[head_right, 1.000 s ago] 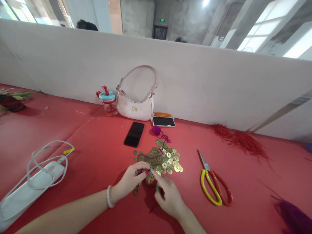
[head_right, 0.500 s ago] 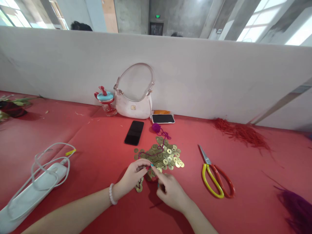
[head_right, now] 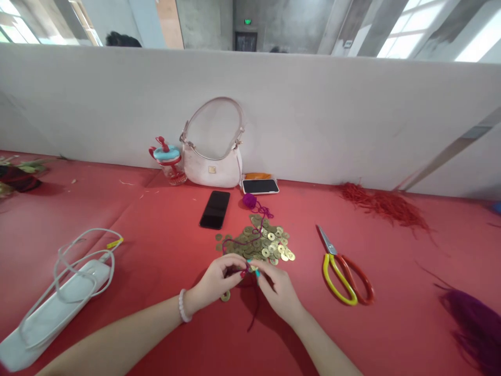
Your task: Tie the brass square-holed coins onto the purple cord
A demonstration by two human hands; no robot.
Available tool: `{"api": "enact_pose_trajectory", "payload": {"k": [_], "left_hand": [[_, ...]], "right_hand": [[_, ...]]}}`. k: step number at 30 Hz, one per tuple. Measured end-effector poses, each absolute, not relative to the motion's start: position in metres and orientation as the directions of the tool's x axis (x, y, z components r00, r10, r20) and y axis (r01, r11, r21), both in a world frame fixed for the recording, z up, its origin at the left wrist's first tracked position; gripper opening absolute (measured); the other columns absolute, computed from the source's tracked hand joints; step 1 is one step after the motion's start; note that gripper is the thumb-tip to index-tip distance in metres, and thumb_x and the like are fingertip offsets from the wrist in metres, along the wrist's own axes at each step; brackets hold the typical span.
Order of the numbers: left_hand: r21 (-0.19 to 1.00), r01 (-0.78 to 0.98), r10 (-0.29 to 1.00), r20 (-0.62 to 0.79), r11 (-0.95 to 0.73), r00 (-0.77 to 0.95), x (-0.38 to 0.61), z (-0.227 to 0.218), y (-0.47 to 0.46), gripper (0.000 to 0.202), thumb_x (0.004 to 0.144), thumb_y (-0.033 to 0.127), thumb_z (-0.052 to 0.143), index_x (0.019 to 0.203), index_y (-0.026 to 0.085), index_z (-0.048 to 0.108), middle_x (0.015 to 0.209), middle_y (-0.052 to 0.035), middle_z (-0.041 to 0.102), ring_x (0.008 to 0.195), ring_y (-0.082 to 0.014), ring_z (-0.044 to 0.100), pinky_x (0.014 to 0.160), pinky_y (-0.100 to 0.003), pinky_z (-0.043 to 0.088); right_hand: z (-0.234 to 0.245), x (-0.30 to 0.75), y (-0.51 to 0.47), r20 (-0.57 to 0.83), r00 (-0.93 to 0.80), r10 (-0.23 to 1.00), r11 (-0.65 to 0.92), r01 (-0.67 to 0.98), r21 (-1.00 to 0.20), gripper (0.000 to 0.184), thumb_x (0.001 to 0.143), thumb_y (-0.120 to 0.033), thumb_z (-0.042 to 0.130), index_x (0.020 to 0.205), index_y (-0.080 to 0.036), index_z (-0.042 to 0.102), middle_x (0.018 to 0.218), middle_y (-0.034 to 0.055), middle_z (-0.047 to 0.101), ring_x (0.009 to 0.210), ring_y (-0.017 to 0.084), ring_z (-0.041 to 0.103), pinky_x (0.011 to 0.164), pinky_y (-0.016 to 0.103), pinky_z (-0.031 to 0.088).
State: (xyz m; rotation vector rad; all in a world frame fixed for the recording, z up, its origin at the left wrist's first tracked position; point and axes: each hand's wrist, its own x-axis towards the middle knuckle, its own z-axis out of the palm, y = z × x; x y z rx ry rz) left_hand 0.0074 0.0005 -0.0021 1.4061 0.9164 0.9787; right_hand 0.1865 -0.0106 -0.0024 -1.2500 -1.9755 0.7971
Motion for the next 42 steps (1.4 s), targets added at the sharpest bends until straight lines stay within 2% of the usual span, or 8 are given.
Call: {"api": "enact_pose_trajectory", "payload": {"k": [3, 7, 11, 16, 18, 26, 35, 42], "left_hand": [[0.996, 0.043, 0.934, 0.059, -0.079, 0.352, 0.006, -0.002, 0.000, 0.009, 0.072, 0.015, 0.055, 0.077, 0.013, 0.062, 0.090, -0.0069, 0.056, 0.071, -0.0113, 0.052, 0.064, -0.022, 0.043], [0.993, 0.068, 0.936, 0.065, -0.095, 0.345, 0.006, -0.002, 0.000, 0.009, 0.074, 0.017, 0.054, 0.077, 0.013, 0.063, 0.093, -0.0068, 0.053, 0.073, -0.0111, 0.051, 0.064, -0.022, 0.043], [0.984, 0.100, 0.936, 0.105, -0.147, 0.335, 0.007, 0.000, 0.001, 0.010, 0.075, 0.018, 0.053, 0.078, 0.013, 0.062, 0.087, -0.0065, 0.056, 0.075, -0.0125, 0.052, 0.066, -0.022, 0.043], [0.979, 0.203, 0.931, -0.049, -0.028, 0.363, 0.007, 0.004, -0.002, 0.018, 0.078, 0.024, 0.050, 0.084, 0.013, 0.063, 0.069, -0.0027, 0.059, 0.054, -0.0094, 0.049, 0.052, -0.020, 0.041], [0.972, 0.235, 0.918, -0.068, -0.028, 0.390, 0.007, 0.006, -0.002, 0.020, 0.078, 0.024, 0.049, 0.085, 0.014, 0.065, 0.068, -0.0025, 0.060, 0.052, -0.0092, 0.049, 0.050, -0.020, 0.040], [0.945, 0.195, 0.860, 0.138, -0.263, 0.491, 0.004, 0.003, -0.005, 0.020, 0.076, 0.015, 0.051, 0.085, 0.017, 0.068, 0.081, -0.0047, 0.066, 0.073, -0.0132, 0.058, 0.070, -0.022, 0.045], [0.904, 0.200, 0.810, 0.218, -0.378, 0.545, 0.002, 0.003, -0.011, 0.020, 0.077, 0.014, 0.049, 0.085, 0.017, 0.068, 0.076, -0.0054, 0.064, 0.068, -0.0124, 0.055, 0.066, -0.022, 0.045], [0.935, 0.214, 0.854, 0.143, -0.282, 0.501, 0.004, 0.005, -0.011, 0.014, 0.071, 0.013, 0.053, 0.078, 0.014, 0.065, 0.068, -0.0023, 0.055, 0.058, -0.0087, 0.047, 0.053, -0.018, 0.039]], "right_hand": [[-0.001, 0.182, -0.009, 0.255, -0.365, 0.896, 0.423, 0.521, -0.742, 0.025, 0.081, -0.019, 0.043, 0.099, -0.019, 0.060, 0.088, 0.0068, 0.065, 0.083, 0.018, 0.061, 0.073, 0.029, 0.050], [-0.001, 0.179, -0.007, 0.320, -0.329, 0.889, 0.451, 0.503, -0.737, 0.018, 0.082, -0.019, 0.045, 0.089, -0.019, 0.061, 0.082, 0.0062, 0.063, 0.076, 0.016, 0.060, 0.067, 0.028, 0.051], [0.000, 0.180, -0.007, 0.320, -0.290, 0.902, 0.429, 0.523, -0.737, 0.013, 0.082, -0.022, 0.047, 0.079, -0.018, 0.060, 0.077, 0.0057, 0.062, 0.071, 0.016, 0.059, 0.063, 0.027, 0.050], [0.003, 0.181, -0.007, 0.347, -0.274, 0.897, 0.443, 0.531, -0.722, 0.015, 0.083, -0.022, 0.046, 0.080, -0.019, 0.061, 0.078, 0.0059, 0.062, 0.074, 0.017, 0.059, 0.066, 0.028, 0.050], [0.003, 0.182, -0.007, 0.354, -0.272, 0.895, 0.446, 0.536, -0.717, 0.015, 0.083, -0.021, 0.046, 0.080, -0.019, 0.061, 0.078, 0.0060, 0.062, 0.075, 0.017, 0.059, 0.066, 0.028, 0.050], [0.000, 0.182, -0.008, 0.351, -0.238, 0.906, 0.424, 0.538, -0.729, 0.015, 0.084, -0.023, 0.046, 0.081, -0.018, 0.060, 0.079, 0.0065, 0.062, 0.076, 0.017, 0.059, 0.067, 0.029, 0.050], [0.001, 0.181, -0.008, 0.344, -0.224, 0.912, 0.409, 0.562, -0.719, 0.018, 0.085, -0.027, 0.045, 0.079, -0.019, 0.059, 0.078, 0.0059, 0.062, 0.074, 0.017, 0.059, 0.066, 0.028, 0.049], [-0.005, 0.184, -0.007, 0.324, -0.231, 0.917, 0.397, 0.572, -0.718, 0.014, 0.084, -0.024, 0.045, 0.083, -0.019, 0.058, 0.083, 0.0062, 0.061, 0.079, 0.018, 0.058, 0.071, 0.030, 0.048]]}}
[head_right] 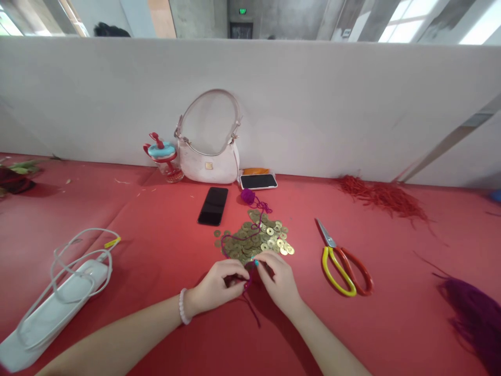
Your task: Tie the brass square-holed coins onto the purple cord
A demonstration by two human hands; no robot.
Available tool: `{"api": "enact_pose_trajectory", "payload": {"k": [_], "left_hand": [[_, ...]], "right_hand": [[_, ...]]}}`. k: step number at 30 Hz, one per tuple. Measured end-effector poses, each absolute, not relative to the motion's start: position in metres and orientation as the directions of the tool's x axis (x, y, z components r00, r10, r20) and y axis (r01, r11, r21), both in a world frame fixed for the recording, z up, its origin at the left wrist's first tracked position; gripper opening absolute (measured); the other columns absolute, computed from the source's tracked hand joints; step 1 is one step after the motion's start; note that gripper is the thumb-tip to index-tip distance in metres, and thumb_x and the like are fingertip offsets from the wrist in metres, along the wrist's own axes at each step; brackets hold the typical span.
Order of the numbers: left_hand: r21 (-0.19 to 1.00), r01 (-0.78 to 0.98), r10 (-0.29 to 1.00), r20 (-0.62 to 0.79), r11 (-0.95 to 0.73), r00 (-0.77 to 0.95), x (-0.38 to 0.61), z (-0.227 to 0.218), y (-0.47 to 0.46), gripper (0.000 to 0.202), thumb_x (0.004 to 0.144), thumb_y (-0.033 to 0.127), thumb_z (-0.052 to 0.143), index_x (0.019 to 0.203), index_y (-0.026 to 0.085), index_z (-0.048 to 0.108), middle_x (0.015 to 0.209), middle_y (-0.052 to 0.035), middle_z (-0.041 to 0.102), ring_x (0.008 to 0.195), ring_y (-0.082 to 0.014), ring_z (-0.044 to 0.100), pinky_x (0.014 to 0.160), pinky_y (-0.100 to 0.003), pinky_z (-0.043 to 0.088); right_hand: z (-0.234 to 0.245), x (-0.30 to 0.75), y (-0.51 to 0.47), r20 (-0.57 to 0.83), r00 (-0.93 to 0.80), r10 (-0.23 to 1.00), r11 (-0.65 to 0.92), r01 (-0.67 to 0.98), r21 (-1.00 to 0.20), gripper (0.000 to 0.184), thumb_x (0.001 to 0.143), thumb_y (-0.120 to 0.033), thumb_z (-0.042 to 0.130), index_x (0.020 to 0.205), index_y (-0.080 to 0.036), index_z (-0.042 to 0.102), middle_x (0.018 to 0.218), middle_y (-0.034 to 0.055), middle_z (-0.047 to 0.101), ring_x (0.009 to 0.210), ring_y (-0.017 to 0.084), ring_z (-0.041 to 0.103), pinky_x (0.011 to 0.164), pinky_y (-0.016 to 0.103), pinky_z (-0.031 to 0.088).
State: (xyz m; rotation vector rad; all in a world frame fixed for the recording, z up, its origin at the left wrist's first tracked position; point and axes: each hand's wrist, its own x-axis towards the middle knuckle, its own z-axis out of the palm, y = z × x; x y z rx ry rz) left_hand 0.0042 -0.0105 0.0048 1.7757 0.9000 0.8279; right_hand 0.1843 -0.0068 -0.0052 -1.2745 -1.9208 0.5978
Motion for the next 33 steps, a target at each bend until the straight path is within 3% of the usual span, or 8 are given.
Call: {"api": "enact_pose_trajectory", "payload": {"k": [4, 7, 10, 16, 21, 33], "left_hand": [[0.948, 0.227, 0.910, 0.121, -0.225, 0.396, 0.005, 0.005, -0.008, 0.014, 0.070, 0.013, 0.053, 0.076, 0.013, 0.065, 0.065, -0.0012, 0.052, 0.054, -0.0077, 0.043, 0.050, -0.018, 0.036], [0.951, 0.231, 0.930, 0.118, -0.207, 0.348, 0.005, 0.004, -0.007, 0.014, 0.070, 0.013, 0.052, 0.076, 0.013, 0.065, 0.065, -0.0010, 0.051, 0.053, -0.0075, 0.042, 0.050, -0.018, 0.036], [0.953, 0.228, 0.936, 0.118, -0.201, 0.331, 0.005, 0.004, -0.007, 0.014, 0.069, 0.011, 0.052, 0.076, 0.013, 0.064, 0.065, -0.0006, 0.050, 0.053, -0.0072, 0.043, 0.049, -0.018, 0.035], [0.956, 0.194, 0.928, 0.147, -0.222, 0.342, 0.006, 0.002, -0.006, 0.012, 0.068, 0.009, 0.053, 0.075, 0.012, 0.063, 0.064, 0.0000, 0.050, 0.054, -0.0066, 0.043, 0.049, -0.017, 0.034], [0.947, 0.189, 0.917, 0.180, -0.259, 0.355, 0.005, 0.001, -0.007, 0.015, 0.070, 0.011, 0.053, 0.079, 0.012, 0.065, 0.065, -0.0005, 0.050, 0.054, -0.0069, 0.043, 0.050, -0.017, 0.035], [0.949, 0.218, 0.942, 0.157, -0.227, 0.297, 0.006, -0.004, -0.004, 0.017, 0.067, 0.007, 0.053, 0.078, 0.012, 0.065, 0.065, -0.0007, 0.053, 0.054, -0.0070, 0.044, 0.050, -0.017, 0.035]], "right_hand": [[-0.007, 0.183, -0.010, 0.296, -0.163, 0.941, 0.337, 0.515, -0.788, 0.017, 0.084, -0.024, 0.044, 0.099, -0.019, 0.049, 0.088, 0.0064, 0.059, 0.081, 0.017, 0.058, 0.072, 0.029, 0.048], [-0.004, 0.180, -0.013, 0.330, -0.159, 0.930, 0.366, 0.448, -0.816, 0.010, 0.084, -0.023, 0.042, 0.092, -0.019, 0.046, 0.085, 0.0057, 0.055, 0.079, 0.016, 0.055, 0.069, 0.028, 0.048], [0.003, 0.179, -0.017, 0.345, -0.286, 0.894, 0.445, 0.475, -0.759, 0.006, 0.082, -0.021, 0.042, 0.077, -0.019, 0.045, 0.078, 0.0042, 0.051, 0.074, 0.016, 0.052, 0.065, 0.028, 0.046], [0.006, 0.177, -0.021, 0.337, -0.464, 0.819, 0.561, 0.525, -0.641, 0.011, 0.080, -0.014, 0.042, 0.081, -0.020, 0.051, 0.074, 0.0033, 0.055, 0.069, 0.015, 0.052, 0.061, 0.025, 0.045], [0.004, 0.178, -0.022, 0.360, -0.503, 0.786, 0.608, 0.519, -0.601, 0.016, 0.081, -0.012, 0.039, 0.086, -0.020, 0.052, 0.076, 0.0039, 0.057, 0.069, 0.015, 0.052, 0.061, 0.025, 0.045], [0.006, 0.180, -0.023, 0.424, -0.506, 0.751, 0.658, 0.528, -0.537, 0.014, 0.079, -0.012, 0.040, 0.080, -0.019, 0.051, 0.071, 0.0034, 0.056, 0.064, 0.014, 0.051, 0.058, 0.025, 0.044]]}}
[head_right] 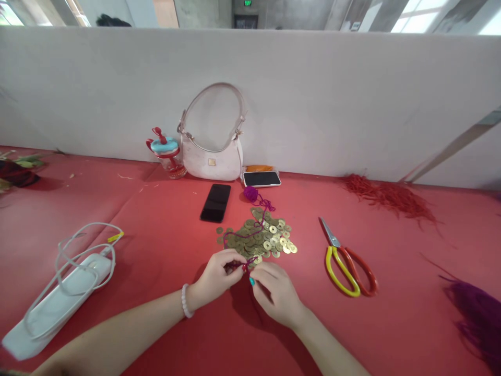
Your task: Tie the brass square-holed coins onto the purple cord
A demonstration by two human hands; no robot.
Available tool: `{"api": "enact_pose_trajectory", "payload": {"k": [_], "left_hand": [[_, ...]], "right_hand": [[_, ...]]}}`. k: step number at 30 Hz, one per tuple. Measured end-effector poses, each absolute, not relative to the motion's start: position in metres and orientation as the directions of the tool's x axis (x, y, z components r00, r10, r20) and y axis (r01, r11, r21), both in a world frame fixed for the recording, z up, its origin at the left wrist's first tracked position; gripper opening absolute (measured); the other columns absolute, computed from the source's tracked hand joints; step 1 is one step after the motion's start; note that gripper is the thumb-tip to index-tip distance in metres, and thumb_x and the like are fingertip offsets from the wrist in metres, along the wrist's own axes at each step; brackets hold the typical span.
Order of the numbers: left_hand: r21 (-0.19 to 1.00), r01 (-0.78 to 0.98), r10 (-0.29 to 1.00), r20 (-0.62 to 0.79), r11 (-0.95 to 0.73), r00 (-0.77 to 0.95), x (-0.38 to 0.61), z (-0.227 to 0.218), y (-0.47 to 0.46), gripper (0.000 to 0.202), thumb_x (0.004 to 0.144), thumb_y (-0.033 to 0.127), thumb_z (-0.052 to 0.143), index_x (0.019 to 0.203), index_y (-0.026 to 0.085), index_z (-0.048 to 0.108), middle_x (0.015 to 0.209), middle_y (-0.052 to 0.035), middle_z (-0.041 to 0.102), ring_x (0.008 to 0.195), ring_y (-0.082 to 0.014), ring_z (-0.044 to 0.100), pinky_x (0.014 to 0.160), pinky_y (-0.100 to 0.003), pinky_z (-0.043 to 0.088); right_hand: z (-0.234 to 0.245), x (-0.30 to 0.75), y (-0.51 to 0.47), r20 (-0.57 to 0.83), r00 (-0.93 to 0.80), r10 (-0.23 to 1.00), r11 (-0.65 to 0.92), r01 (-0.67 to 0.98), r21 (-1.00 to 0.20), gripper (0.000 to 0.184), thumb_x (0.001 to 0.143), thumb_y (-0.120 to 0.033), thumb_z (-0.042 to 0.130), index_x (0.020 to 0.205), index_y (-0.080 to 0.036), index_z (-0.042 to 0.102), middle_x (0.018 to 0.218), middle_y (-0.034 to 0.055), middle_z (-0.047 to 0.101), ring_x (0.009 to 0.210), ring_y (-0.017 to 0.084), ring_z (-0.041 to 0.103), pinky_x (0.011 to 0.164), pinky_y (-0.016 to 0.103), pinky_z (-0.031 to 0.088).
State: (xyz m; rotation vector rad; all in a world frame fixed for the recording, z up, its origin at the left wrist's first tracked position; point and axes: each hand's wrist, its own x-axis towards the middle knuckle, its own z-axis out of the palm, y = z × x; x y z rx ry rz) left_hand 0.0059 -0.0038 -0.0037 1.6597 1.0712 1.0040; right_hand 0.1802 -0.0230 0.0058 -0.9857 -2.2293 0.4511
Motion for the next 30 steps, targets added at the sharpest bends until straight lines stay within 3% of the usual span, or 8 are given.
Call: {"api": "enact_pose_trajectory", "payload": {"k": [4, 8, 12, 16, 20, 25, 30], "left_hand": [[0.962, 0.207, 0.958, 0.124, -0.181, 0.260, 0.005, 0.001, -0.004, 0.014, 0.069, 0.011, 0.052, 0.076, 0.013, 0.065, 0.066, -0.0013, 0.055, 0.056, -0.0075, 0.047, 0.051, -0.017, 0.038], [0.996, 0.093, 0.971, -0.038, 0.017, 0.234, 0.004, 0.004, -0.002, 0.014, 0.073, 0.022, 0.052, 0.080, 0.013, 0.061, 0.065, -0.0005, 0.054, 0.047, -0.0062, 0.046, 0.040, -0.016, 0.037], [0.985, -0.024, 0.969, -0.166, 0.173, 0.182, 0.002, 0.000, 0.002, 0.019, 0.076, 0.031, 0.051, 0.084, 0.014, 0.057, 0.058, 0.0018, 0.052, 0.044, -0.0071, 0.049, 0.037, -0.015, 0.038], [0.987, -0.074, 0.982, -0.131, 0.142, 0.136, 0.002, -0.004, 0.005, 0.018, 0.076, 0.032, 0.053, 0.080, 0.014, 0.055, 0.061, 0.0011, 0.054, 0.051, -0.0079, 0.053, 0.047, -0.017, 0.043], [0.991, -0.072, 0.976, -0.099, 0.115, 0.196, 0.003, -0.002, 0.003, 0.015, 0.077, 0.028, 0.051, 0.080, 0.014, 0.054, 0.062, 0.0005, 0.055, 0.055, -0.0085, 0.053, 0.053, -0.019, 0.044], [0.997, 0.031, 0.933, -0.081, 0.075, 0.350, 0.005, 0.002, -0.002, 0.017, 0.077, 0.027, 0.051, 0.081, 0.013, 0.059, 0.069, -0.0027, 0.059, 0.055, -0.0084, 0.052, 0.047, -0.017, 0.041], [0.992, 0.123, 0.899, -0.061, 0.008, 0.434, 0.004, 0.000, -0.004, 0.018, 0.076, 0.025, 0.052, 0.082, 0.013, 0.062, 0.065, -0.0007, 0.058, 0.042, -0.0040, 0.043, 0.039, -0.015, 0.035]], "right_hand": [[0.001, 0.183, -0.019, 0.382, -0.540, 0.750, 0.660, 0.569, -0.490, 0.017, 0.080, -0.011, 0.040, 0.085, -0.020, 0.054, 0.078, 0.0048, 0.061, 0.071, 0.015, 0.055, 0.063, 0.027, 0.047], [-0.003, 0.190, -0.013, 0.370, -0.565, 0.738, 0.675, 0.632, -0.381, 0.024, 0.084, -0.010, 0.038, 0.097, -0.020, 0.055, 0.088, 0.0063, 0.064, 0.079, 0.017, 0.058, 0.069, 0.030, 0.048], [0.001, 0.192, -0.010, 0.339, -0.544, 0.768, 0.640, 0.675, -0.367, 0.018, 0.080, -0.010, 0.041, 0.086, -0.020, 0.055, 0.078, 0.0052, 0.062, 0.072, 0.017, 0.057, 0.063, 0.030, 0.047], [0.007, 0.188, -0.011, 0.312, -0.537, 0.784, 0.620, 0.657, -0.428, 0.016, 0.075, -0.007, 0.041, 0.077, -0.020, 0.051, 0.073, 0.0038, 0.059, 0.067, 0.016, 0.055, 0.060, 0.028, 0.047], [0.004, 0.189, -0.012, 0.405, -0.523, 0.750, 0.661, 0.618, -0.426, 0.019, 0.078, -0.008, 0.041, 0.085, -0.021, 0.052, 0.078, 0.0038, 0.062, 0.072, 0.016, 0.057, 0.065, 0.030, 0.048], [0.001, 0.191, -0.013, 0.535, -0.433, 0.726, 0.679, 0.579, -0.452, 0.023, 0.081, -0.008, 0.042, 0.095, -0.023, 0.053, 0.085, 0.0042, 0.063, 0.079, 0.016, 0.060, 0.071, 0.030, 0.049], [0.001, 0.186, -0.013, 0.500, -0.365, 0.785, 0.615, 0.550, -0.565, 0.018, 0.082, -0.011, 0.043, 0.091, -0.022, 0.054, 0.085, 0.0051, 0.061, 0.081, 0.016, 0.059, 0.070, 0.030, 0.050]]}}
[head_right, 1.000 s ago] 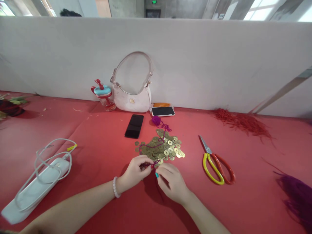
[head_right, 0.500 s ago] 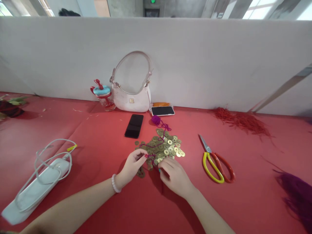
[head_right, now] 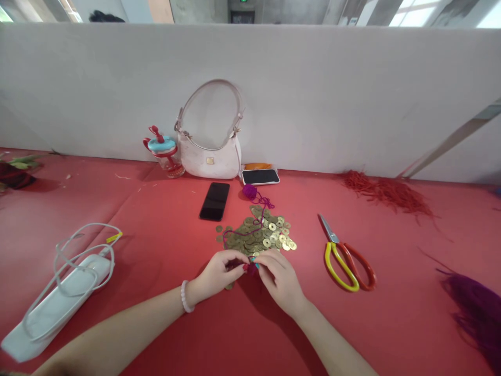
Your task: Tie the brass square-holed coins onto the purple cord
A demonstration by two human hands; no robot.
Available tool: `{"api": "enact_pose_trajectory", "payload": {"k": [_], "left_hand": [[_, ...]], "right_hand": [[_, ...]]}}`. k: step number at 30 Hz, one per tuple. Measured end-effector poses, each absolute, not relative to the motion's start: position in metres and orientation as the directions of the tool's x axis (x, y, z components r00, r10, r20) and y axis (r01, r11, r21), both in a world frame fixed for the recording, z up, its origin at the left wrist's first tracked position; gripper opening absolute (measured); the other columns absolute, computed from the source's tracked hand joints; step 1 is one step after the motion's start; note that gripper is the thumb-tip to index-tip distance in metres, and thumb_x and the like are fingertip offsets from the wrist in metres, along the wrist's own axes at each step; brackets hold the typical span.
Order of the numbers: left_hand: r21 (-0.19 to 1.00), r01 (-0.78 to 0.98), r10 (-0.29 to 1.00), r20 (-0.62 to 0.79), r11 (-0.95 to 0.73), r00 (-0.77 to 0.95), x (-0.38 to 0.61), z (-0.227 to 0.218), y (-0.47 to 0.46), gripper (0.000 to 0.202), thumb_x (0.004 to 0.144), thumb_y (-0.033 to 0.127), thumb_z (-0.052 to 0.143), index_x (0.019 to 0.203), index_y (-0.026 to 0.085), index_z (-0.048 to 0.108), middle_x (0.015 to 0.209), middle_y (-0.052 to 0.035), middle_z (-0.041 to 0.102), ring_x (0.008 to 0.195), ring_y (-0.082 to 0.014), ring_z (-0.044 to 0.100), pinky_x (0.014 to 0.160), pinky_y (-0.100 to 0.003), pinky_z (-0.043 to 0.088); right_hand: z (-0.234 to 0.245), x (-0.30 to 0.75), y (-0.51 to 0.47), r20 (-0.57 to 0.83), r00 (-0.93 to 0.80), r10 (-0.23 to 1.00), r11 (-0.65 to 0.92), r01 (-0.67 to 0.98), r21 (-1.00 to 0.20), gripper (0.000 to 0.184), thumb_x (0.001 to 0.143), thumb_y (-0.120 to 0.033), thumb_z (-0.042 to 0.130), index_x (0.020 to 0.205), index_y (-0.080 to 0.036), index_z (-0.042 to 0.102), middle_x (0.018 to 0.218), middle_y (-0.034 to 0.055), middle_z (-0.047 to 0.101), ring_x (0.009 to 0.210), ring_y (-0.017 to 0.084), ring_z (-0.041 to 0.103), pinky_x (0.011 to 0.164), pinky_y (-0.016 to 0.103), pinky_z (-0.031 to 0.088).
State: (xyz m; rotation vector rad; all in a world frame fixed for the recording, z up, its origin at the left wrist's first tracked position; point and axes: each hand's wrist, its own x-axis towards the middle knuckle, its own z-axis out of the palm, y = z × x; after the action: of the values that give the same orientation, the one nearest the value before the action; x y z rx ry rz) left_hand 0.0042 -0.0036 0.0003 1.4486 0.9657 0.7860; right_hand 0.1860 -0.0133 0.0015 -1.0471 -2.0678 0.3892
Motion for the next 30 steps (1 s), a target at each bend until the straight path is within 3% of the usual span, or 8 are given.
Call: {"api": "enact_pose_trajectory", "payload": {"k": [4, 9, 14, 19, 25, 30], "left_hand": [[0.992, 0.118, 0.889, -0.085, 0.035, 0.449, 0.0036, -0.0001, -0.0041, 0.015, 0.074, 0.022, 0.053, 0.082, 0.013, 0.063, 0.065, -0.0003, 0.058, 0.040, -0.0035, 0.042, 0.037, -0.014, 0.035], [0.990, 0.138, 0.894, -0.048, -0.016, 0.446, 0.0035, 0.0043, -0.0047, 0.014, 0.072, 0.017, 0.053, 0.081, 0.014, 0.064, 0.068, -0.0012, 0.061, 0.051, -0.0063, 0.049, 0.046, -0.015, 0.040], [0.981, 0.170, 0.919, 0.023, -0.097, 0.392, 0.0036, 0.0023, -0.0036, 0.015, 0.073, 0.019, 0.055, 0.080, 0.014, 0.066, 0.071, -0.0023, 0.058, 0.050, -0.0059, 0.046, 0.045, -0.016, 0.038], [0.981, 0.157, 0.935, 0.054, -0.116, 0.351, 0.0032, -0.0016, -0.0037, 0.016, 0.075, 0.021, 0.055, 0.083, 0.014, 0.067, 0.074, -0.0035, 0.056, 0.049, -0.0051, 0.046, 0.042, -0.015, 0.038], [0.991, 0.128, 0.931, -0.012, -0.037, 0.364, 0.0029, -0.0039, -0.0058, 0.021, 0.077, 0.028, 0.054, 0.086, 0.015, 0.067, 0.081, -0.0048, 0.057, 0.040, -0.0021, 0.044, 0.034, -0.014, 0.035], [0.989, 0.141, 0.937, -0.003, -0.049, 0.348, 0.0029, -0.0043, -0.0056, 0.021, 0.076, 0.027, 0.054, 0.086, 0.015, 0.068, 0.080, -0.0047, 0.058, 0.040, -0.0022, 0.043, 0.034, -0.014, 0.036]], "right_hand": [[0.0014, 0.1835, -0.0135, 0.442, -0.346, 0.828, 0.561, 0.512, -0.651, 0.014, 0.083, -0.015, 0.041, 0.088, -0.021, 0.051, 0.088, 0.0070, 0.061, 0.087, 0.018, 0.058, 0.075, 0.033, 0.049], [0.0046, 0.1820, -0.0147, 0.268, -0.373, 0.888, 0.447, 0.565, -0.694, 0.014, 0.084, -0.018, 0.040, 0.084, -0.020, 0.054, 0.080, 0.0046, 0.063, 0.074, 0.016, 0.060, 0.068, 0.028, 0.050], [0.0055, 0.1809, -0.0140, 0.235, -0.349, 0.907, 0.406, 0.586, -0.701, 0.015, 0.083, -0.021, 0.043, 0.082, -0.020, 0.057, 0.078, 0.0037, 0.065, 0.073, 0.016, 0.062, 0.068, 0.027, 0.050], [0.0030, 0.1803, -0.0151, 0.162, -0.291, 0.943, 0.302, 0.541, -0.785, 0.009, 0.083, -0.024, 0.046, 0.088, -0.020, 0.053, 0.079, 0.0023, 0.067, 0.074, 0.015, 0.065, 0.064, 0.023, 0.051], [0.0012, 0.1815, -0.0161, 0.162, -0.276, 0.947, 0.293, 0.547, -0.784, 0.008, 0.082, -0.026, 0.047, 0.082, -0.019, 0.053, 0.073, 0.0019, 0.066, 0.068, 0.015, 0.064, 0.060, 0.023, 0.051], [0.0050, 0.1809, -0.0148, 0.230, -0.318, 0.920, 0.379, 0.570, -0.729, 0.012, 0.082, -0.023, 0.047, 0.081, -0.021, 0.058, 0.077, 0.0025, 0.067, 0.070, 0.015, 0.064, 0.063, 0.025, 0.051]]}}
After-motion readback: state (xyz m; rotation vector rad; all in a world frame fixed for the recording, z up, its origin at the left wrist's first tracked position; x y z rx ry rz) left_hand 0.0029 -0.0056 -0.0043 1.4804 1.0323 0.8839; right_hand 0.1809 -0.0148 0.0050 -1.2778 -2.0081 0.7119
